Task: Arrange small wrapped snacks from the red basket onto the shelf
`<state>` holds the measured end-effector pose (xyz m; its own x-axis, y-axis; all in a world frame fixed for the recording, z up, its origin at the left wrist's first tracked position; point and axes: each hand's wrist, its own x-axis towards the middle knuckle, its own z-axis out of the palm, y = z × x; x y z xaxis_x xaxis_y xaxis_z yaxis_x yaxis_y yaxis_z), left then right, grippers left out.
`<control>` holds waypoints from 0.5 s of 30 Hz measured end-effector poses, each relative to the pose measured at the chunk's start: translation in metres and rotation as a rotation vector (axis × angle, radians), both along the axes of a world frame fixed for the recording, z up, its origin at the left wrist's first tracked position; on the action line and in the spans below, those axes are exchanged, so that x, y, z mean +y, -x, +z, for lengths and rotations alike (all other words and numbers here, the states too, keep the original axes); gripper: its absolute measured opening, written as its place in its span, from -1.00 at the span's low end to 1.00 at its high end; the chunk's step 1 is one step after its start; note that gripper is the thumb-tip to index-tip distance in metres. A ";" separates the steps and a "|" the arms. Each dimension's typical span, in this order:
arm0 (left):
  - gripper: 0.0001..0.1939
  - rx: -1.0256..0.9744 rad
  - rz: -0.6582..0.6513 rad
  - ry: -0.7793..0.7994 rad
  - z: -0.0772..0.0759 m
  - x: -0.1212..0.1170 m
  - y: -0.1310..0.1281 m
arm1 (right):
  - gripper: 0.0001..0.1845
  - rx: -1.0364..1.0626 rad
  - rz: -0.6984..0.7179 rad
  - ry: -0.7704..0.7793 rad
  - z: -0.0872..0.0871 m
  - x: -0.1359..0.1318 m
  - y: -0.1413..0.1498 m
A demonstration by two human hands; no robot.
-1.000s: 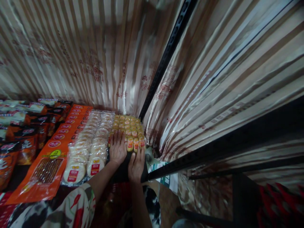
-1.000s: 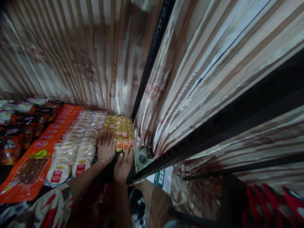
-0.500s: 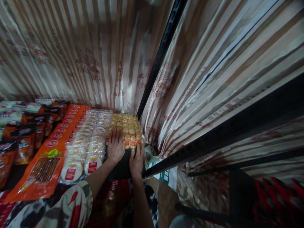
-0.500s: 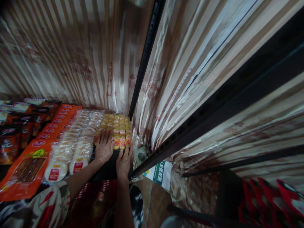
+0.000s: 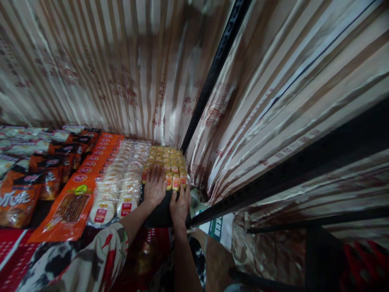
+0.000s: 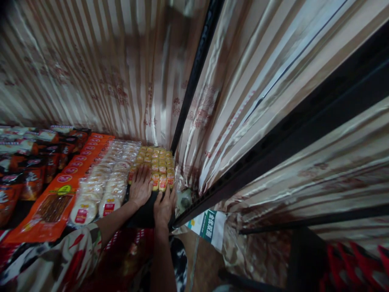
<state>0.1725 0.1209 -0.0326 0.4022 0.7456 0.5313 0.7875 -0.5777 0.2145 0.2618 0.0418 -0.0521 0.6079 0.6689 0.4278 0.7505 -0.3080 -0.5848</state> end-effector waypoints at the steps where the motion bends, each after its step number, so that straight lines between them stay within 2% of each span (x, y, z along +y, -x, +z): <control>1: -0.47 0.000 -0.001 0.001 0.000 0.000 0.000 | -0.49 0.008 0.001 -0.012 -0.001 0.000 0.000; 5: -0.47 -0.004 -0.018 0.002 0.001 -0.004 0.002 | -0.49 0.013 0.004 -0.038 0.000 0.000 0.000; 10: -0.45 -0.076 0.103 0.032 0.006 -0.011 0.006 | -0.48 -0.019 0.025 -0.030 0.002 -0.001 0.000; 15: -0.47 -0.147 0.156 0.082 0.004 -0.023 0.008 | -0.46 -0.020 0.041 -0.067 0.000 0.000 0.000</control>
